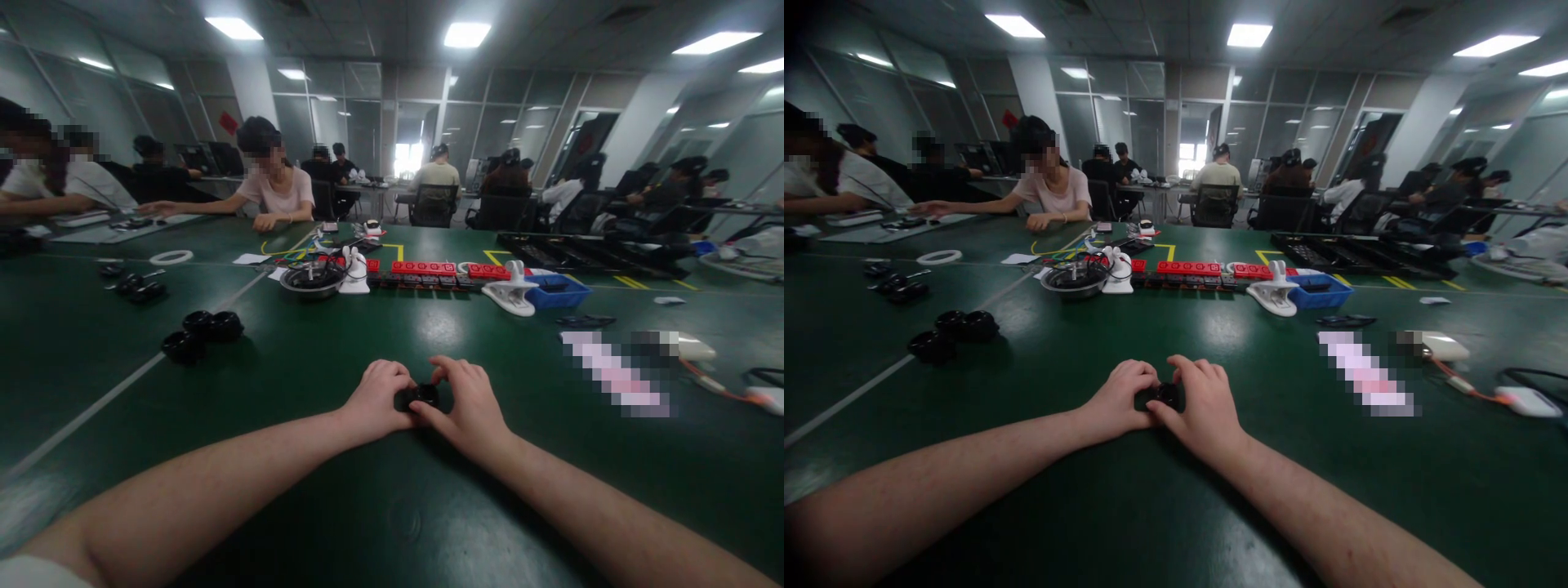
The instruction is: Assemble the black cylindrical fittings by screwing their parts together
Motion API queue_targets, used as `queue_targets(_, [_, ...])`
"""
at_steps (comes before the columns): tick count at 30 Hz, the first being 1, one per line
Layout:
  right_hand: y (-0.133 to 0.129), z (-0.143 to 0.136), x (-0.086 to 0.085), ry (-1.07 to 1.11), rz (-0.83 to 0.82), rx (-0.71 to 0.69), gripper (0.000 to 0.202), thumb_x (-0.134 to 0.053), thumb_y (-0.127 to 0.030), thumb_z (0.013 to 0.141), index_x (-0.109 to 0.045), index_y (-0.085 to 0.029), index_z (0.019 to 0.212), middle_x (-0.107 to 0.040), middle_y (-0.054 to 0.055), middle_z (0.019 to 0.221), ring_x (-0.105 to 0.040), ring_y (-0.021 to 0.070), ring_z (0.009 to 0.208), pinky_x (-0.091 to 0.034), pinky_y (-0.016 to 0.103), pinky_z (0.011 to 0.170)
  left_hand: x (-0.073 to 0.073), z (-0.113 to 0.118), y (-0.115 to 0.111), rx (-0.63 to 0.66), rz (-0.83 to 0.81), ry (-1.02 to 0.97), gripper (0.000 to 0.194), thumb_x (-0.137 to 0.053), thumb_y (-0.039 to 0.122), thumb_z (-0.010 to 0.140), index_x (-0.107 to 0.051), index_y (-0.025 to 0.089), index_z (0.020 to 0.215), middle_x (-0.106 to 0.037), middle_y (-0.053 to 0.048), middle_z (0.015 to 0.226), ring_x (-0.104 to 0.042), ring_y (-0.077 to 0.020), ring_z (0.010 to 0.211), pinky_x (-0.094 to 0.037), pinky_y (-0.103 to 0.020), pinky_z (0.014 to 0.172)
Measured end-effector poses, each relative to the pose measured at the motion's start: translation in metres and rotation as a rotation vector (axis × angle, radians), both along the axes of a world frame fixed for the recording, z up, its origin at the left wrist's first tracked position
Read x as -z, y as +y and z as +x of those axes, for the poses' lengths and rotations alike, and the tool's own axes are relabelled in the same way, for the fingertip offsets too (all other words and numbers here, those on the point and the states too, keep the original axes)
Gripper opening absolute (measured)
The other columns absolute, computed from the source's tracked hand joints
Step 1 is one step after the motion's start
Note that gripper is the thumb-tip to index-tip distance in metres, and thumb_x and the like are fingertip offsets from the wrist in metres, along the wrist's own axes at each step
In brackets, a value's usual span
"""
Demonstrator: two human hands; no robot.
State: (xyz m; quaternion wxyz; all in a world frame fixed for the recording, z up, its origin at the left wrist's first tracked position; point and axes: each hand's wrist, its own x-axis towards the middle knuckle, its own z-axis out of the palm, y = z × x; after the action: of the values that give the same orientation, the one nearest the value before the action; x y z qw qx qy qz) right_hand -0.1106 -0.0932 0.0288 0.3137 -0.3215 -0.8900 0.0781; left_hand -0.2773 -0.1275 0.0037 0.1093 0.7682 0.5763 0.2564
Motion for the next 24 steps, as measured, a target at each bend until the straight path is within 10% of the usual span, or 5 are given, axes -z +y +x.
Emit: queue_targets(24, [-0.007,0.001,-0.014,-0.179,0.075,-0.057,0.018,-0.054,-0.03,0.073,-0.059,-0.018,0.086,-0.06,0.006,0.078,-0.048,0.0202,0.078,-0.034,0.035,0.067,-0.002,0.002,-0.003,-0.01,0.045,0.007,0.028,-0.063,0.044,0.059,-0.056,0.02,0.072,-0.05,-0.001,0.088,-0.043,-0.0181,0.086,-0.033,-0.035,0.082])
